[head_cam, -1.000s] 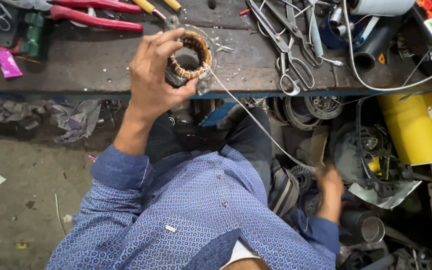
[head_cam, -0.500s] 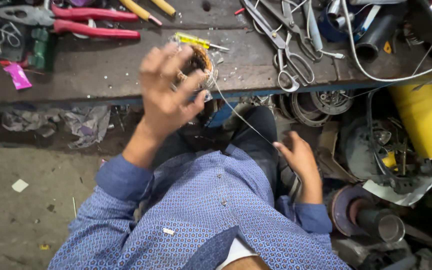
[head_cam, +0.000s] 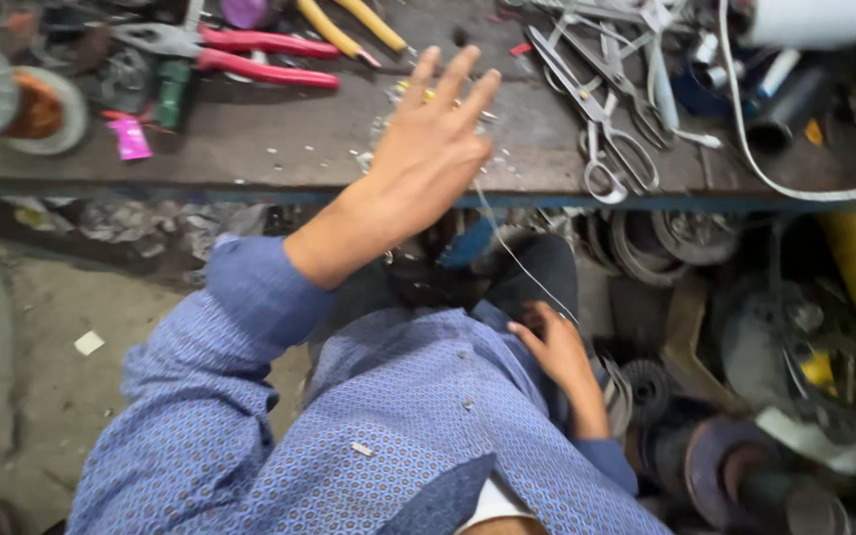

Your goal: The person uses shears to cut and remove white binding string from a copper-wound motor stator. They repeatedly trim the string, pull it away, and rotate the stator to access different sections.

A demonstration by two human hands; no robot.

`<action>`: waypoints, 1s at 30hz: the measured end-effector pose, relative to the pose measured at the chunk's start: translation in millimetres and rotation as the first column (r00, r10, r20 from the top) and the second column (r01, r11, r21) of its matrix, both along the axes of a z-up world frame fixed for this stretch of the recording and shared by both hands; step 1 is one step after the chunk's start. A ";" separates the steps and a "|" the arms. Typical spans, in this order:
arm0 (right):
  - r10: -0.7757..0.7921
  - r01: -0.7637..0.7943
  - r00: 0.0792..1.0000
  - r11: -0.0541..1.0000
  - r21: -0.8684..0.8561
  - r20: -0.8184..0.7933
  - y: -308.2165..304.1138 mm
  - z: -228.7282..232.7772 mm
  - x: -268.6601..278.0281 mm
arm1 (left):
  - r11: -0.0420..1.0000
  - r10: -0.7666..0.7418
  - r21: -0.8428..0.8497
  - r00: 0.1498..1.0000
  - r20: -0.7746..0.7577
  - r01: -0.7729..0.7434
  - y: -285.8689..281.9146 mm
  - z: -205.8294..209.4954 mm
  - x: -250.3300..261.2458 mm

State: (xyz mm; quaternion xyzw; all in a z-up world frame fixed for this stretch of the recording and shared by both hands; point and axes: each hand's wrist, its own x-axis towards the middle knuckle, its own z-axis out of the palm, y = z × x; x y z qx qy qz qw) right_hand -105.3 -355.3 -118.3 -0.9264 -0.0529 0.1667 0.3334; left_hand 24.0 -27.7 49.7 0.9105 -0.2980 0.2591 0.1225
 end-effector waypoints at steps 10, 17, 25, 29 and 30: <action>-0.050 0.045 0.993 0.998 0.044 0.105 5.4 -5.4 11.1 | 0.986 -0.107 -0.156 0.920 -0.377 0.051 -7.1 -4.7 9.6; -0.079 0.051 0.986 0.981 0.187 0.147 33.5 2.6 9.3 | 0.999 -0.019 0.039 0.999 -0.032 0.020 0.2 2.5 0.8; -0.068 0.057 0.998 0.929 0.366 0.018 17.2 -57.6 -24.5 | 0.998 -0.031 -0.048 0.999 -0.033 0.029 0.6 -2.4 2.7; -0.150 0.166 0.986 0.892 0.420 -0.072 9.2 -63.2 -34.7 | 0.833 -0.188 -0.553 0.952 -0.242 0.023 9.9 -1.5 4.8; -0.166 0.185 0.983 0.896 0.404 -0.081 9.9 -63.0 -32.9 | 0.750 -0.276 -0.662 0.910 -0.311 0.001 13.2 -1.3 4.8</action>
